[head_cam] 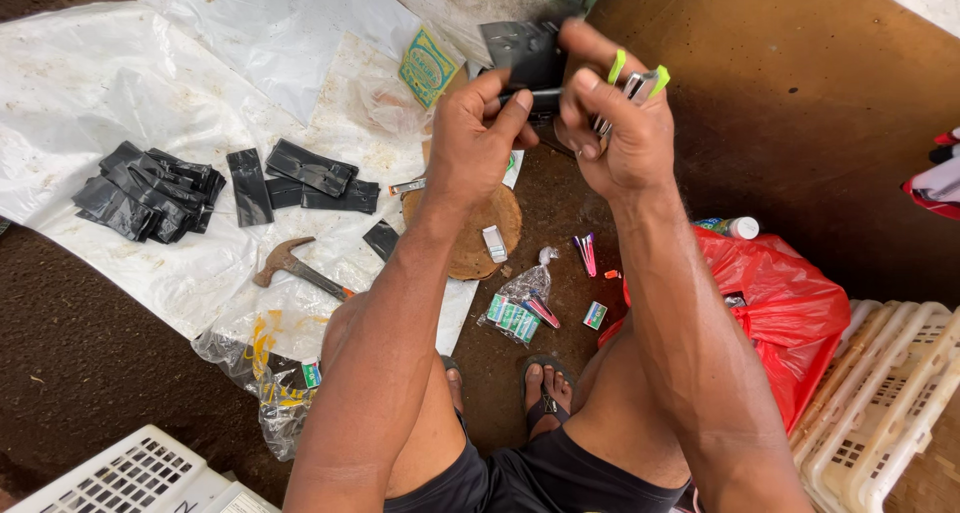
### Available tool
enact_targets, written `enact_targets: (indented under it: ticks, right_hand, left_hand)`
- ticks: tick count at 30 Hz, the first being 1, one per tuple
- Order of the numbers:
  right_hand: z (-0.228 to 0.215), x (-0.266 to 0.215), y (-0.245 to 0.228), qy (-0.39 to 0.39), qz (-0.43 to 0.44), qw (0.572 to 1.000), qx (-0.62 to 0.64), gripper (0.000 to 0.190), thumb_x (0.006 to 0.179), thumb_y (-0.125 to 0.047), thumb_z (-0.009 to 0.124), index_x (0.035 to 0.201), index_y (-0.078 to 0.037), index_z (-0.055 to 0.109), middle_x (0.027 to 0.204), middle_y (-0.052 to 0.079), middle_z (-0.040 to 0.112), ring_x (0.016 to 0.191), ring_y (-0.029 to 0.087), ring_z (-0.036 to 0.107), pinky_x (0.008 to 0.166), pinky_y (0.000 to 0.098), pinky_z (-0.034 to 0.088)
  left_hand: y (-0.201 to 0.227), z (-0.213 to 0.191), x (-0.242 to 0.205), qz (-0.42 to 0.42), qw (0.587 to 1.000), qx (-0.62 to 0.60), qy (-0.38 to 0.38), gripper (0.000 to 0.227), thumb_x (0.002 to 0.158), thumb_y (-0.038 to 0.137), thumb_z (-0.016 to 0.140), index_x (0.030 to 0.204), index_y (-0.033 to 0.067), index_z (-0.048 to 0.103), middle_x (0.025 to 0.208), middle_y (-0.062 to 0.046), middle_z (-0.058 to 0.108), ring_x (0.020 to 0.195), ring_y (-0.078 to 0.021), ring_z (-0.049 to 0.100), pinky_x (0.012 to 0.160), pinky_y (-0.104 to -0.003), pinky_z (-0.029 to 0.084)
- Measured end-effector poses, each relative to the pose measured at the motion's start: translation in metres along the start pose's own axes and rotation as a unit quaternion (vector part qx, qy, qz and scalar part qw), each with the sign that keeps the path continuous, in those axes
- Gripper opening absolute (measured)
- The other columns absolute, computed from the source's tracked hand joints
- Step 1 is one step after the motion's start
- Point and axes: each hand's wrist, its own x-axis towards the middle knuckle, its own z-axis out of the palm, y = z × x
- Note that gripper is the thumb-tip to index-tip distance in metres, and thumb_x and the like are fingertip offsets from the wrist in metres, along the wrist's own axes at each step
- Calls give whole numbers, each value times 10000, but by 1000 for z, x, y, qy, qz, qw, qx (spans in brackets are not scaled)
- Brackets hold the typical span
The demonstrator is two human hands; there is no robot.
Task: The person uses a green-handled tool to press or adjust small metal components on black plastic parts. They handle the parts one at a time, occasionally picking up and setting down the tool, and continue the process across multiple units.
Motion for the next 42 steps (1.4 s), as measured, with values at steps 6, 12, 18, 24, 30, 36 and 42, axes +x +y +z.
enact_targets:
  ticks: [6,12,18,24,30,36,42]
  right_hand:
    - [-1,-1,-11,30,-48,979,-194,301,903,-6,801,1178,1,679,944,101,717,555,63,530,463,233,399]
    - [-18,-9,-6,54,-21,943,-327,193,898,6,858,928,10,667,702,17,622,521,54,509,441,229,373]
    - [-30,-8,-14,65,-37,930,-360,105,974,-18,784,896,4,716,651,0,605,508,54,504,450,227,374]
    - [-29,-9,-17,50,-184,870,-454,57,999,-6,768,973,29,732,862,-5,650,772,71,561,679,234,457]
    - [-33,-6,-15,47,-194,895,-399,126,1035,-27,765,964,25,675,865,85,595,700,141,527,619,300,434]
    - [-39,-6,-9,61,48,995,-66,111,1013,-90,695,975,-21,616,767,65,625,469,119,499,462,300,430]
    - [-38,-5,4,37,26,987,-152,150,1063,-94,715,1012,3,613,724,45,550,485,117,468,477,303,406]
  left_hand:
    - [15,7,-5,27,983,-176,46,844,978,-35,578,1648,183,113,833,-114,726,461,-91,618,373,-236,527]
    - [12,16,1,-24,966,-244,81,563,981,-55,581,1531,22,490,1223,8,718,441,-93,551,362,-235,455]
    - [-2,19,11,-71,980,-173,64,293,1044,78,560,1284,-31,689,898,-83,751,410,-92,559,369,-237,457]
    - [-4,18,12,-52,997,-61,14,326,1076,100,501,1335,-8,666,795,-97,707,453,-83,611,424,-230,513]
    - [2,16,8,0,1000,13,-26,328,1077,98,485,1365,20,619,970,-63,774,500,-73,653,480,-215,560]
    - [1,16,8,27,998,48,0,326,1013,72,648,1337,34,637,964,-71,785,777,-56,734,569,-206,613]
    - [-5,12,10,92,995,-37,21,396,962,-62,701,1345,24,641,1083,-71,785,957,-68,732,829,-200,611]
